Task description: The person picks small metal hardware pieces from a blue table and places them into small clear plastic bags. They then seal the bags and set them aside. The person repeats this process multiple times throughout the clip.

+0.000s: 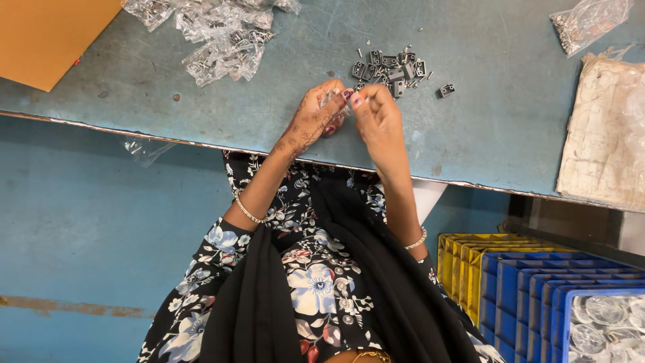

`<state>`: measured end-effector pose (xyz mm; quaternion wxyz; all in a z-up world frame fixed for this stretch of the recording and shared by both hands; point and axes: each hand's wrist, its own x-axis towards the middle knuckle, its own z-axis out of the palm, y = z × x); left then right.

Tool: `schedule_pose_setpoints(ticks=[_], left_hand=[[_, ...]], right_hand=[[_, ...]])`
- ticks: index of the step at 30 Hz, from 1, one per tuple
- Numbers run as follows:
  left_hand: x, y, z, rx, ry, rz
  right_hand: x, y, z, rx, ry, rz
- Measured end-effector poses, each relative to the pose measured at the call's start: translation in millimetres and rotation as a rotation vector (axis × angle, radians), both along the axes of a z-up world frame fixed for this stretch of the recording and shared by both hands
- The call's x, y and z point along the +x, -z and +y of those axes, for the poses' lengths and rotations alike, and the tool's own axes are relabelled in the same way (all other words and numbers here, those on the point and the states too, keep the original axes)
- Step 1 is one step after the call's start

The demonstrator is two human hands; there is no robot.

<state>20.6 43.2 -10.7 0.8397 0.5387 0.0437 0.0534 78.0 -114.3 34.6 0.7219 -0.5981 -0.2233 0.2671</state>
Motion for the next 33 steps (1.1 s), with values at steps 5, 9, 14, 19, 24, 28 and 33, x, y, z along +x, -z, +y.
schedule_pose_setpoints(ticks=[5, 9, 14, 19, 24, 28, 33], left_hand=[[-1, 0, -2, 0.020, 0.006, 0.009], [2, 11, 0, -0.105, 0.017, -0.077], [11, 27, 4, -0.341, 0.025, -0.288], [-7, 29, 13, -0.389, -0.234, -0.288], [-45, 14, 15, -0.499, -0.582, -0.258], [-84, -3, 27, -0.227, -0.773, -0.043], [-112, -9, 56, -0.353, -0.818, 0.093]], right_hand=[[-14, -2, 37, 0.205, 0.258, -0.278], [-20, 3, 59, 0.173, 0.405, -0.373], [-32, 5, 72, -0.050, 0.430, -0.594], [-49, -5, 84, -0.369, 0.192, -0.868], [-71, -21, 97, -0.476, 0.028, -0.919], [-89, -23, 122, -0.588, -0.069, -1.018], [-110, -12, 143, -0.454, -0.241, -0.957]])
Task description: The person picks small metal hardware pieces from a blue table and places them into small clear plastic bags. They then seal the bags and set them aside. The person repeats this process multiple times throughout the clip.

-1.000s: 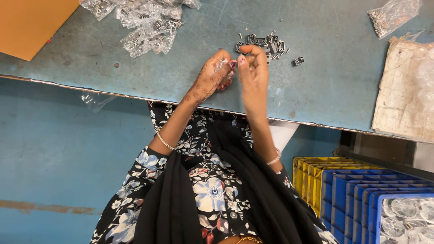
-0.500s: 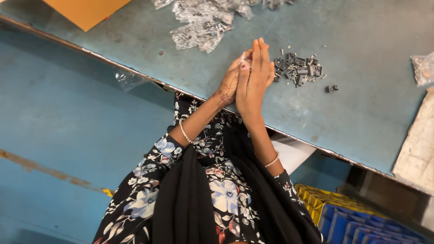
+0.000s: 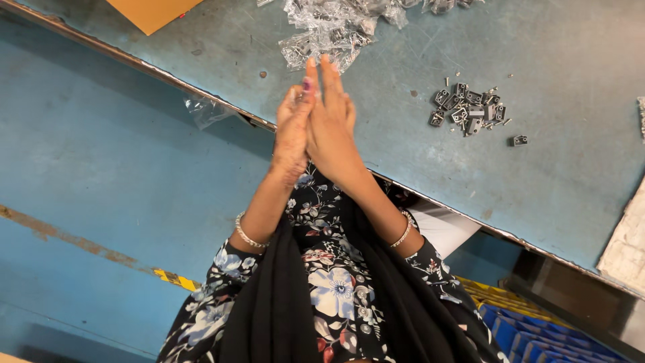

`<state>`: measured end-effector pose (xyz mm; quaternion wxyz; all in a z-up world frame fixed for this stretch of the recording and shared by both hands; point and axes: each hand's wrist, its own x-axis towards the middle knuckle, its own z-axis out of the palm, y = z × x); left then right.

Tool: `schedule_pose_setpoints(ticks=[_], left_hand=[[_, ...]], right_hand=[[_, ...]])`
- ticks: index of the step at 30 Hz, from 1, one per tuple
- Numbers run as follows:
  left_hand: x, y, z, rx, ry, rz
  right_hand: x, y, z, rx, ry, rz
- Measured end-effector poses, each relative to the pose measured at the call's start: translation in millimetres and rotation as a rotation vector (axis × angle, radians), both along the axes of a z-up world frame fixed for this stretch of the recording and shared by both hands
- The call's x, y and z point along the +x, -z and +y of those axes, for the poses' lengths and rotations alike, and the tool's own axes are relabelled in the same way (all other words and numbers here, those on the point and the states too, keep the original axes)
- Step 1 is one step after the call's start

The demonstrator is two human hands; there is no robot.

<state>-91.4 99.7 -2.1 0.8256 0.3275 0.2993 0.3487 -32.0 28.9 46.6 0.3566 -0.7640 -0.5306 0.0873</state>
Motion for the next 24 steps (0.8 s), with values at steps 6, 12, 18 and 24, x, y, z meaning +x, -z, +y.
schedule_pose_setpoints(ticks=[6, 12, 18, 24], left_hand=[[-30, 6, 20, 0.057, 0.023, -0.226], [-39, 7, 28, 0.126, 0.003, -0.189], [-78, -7, 92, -0.047, -0.048, -0.463], [-87, 0, 92, 0.032, -0.228, -0.142]], right_hand=[[-3, 4, 7, -0.022, -0.190, 0.145], [14, -4, 15, -0.032, -0.431, 0.196], [25, -5, 10, -0.068, -0.571, 0.141], [30, 20, 47, 0.051, -0.212, -0.131]])
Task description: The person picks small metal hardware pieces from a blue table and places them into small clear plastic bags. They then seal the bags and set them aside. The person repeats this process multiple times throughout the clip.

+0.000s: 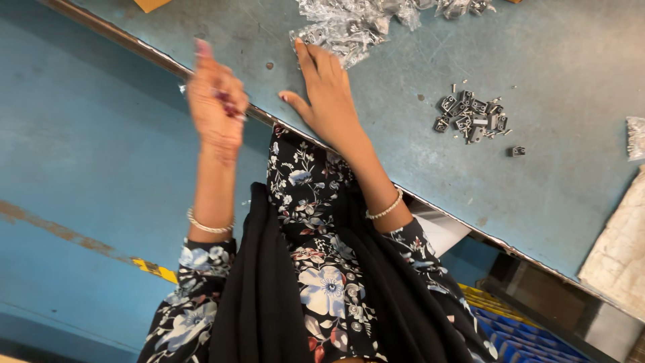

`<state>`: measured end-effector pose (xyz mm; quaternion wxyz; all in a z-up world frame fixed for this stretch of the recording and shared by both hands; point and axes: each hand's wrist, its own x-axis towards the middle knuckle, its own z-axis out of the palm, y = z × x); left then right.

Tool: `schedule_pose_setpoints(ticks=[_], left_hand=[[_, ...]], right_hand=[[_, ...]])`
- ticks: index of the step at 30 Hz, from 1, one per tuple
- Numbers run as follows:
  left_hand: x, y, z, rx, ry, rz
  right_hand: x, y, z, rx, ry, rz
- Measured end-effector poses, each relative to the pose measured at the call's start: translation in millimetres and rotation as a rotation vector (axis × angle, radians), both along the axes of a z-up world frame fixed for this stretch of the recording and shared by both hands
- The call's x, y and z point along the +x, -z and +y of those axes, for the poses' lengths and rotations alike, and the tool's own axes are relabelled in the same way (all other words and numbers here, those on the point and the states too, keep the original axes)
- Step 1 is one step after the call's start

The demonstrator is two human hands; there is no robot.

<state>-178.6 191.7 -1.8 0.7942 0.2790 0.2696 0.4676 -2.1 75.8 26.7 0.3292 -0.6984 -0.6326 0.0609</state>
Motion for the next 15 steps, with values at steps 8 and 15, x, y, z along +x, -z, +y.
schedule_pose_setpoints(ticks=[8, 15], left_hand=[[38, -6, -35, 0.239, -0.087, 0.384], [78, -28, -58, 0.374, 0.462, 0.374]], right_hand=[[6, 11, -13, 0.123, 0.100, 0.017], [48, -6, -96, 0.083, 0.179, 0.708]])
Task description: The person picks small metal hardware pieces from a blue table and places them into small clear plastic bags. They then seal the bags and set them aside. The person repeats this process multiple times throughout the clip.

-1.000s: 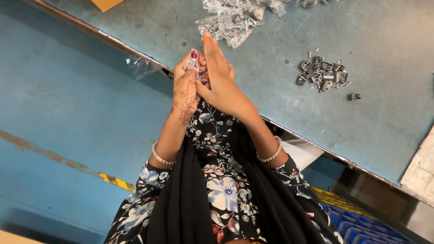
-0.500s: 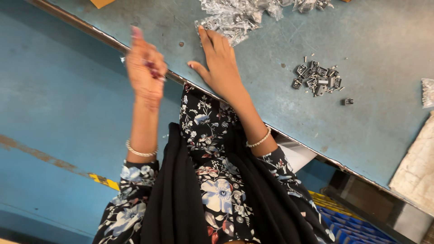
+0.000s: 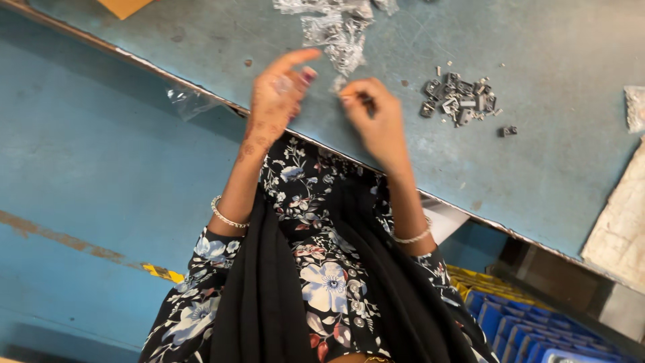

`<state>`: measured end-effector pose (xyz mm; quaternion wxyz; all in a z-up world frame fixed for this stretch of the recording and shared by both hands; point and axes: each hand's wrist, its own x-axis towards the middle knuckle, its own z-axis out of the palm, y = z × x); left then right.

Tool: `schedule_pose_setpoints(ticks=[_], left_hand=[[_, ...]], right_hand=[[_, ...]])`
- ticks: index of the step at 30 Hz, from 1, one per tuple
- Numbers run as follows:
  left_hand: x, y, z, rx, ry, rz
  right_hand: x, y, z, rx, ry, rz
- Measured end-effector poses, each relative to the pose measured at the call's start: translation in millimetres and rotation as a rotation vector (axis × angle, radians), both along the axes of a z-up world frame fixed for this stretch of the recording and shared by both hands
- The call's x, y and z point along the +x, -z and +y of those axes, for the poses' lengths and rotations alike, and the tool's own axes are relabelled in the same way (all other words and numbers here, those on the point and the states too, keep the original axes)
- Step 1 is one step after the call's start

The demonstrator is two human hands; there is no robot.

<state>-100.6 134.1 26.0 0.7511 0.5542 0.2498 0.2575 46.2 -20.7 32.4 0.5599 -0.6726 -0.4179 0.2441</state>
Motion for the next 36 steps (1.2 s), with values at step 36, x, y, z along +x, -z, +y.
schedule_pose_setpoints(ticks=[36], left_hand=[[93, -16, -108, 0.437, 0.336, -0.042]], right_hand=[[47, -31, -132, 0.107, 0.208, 0.360]])
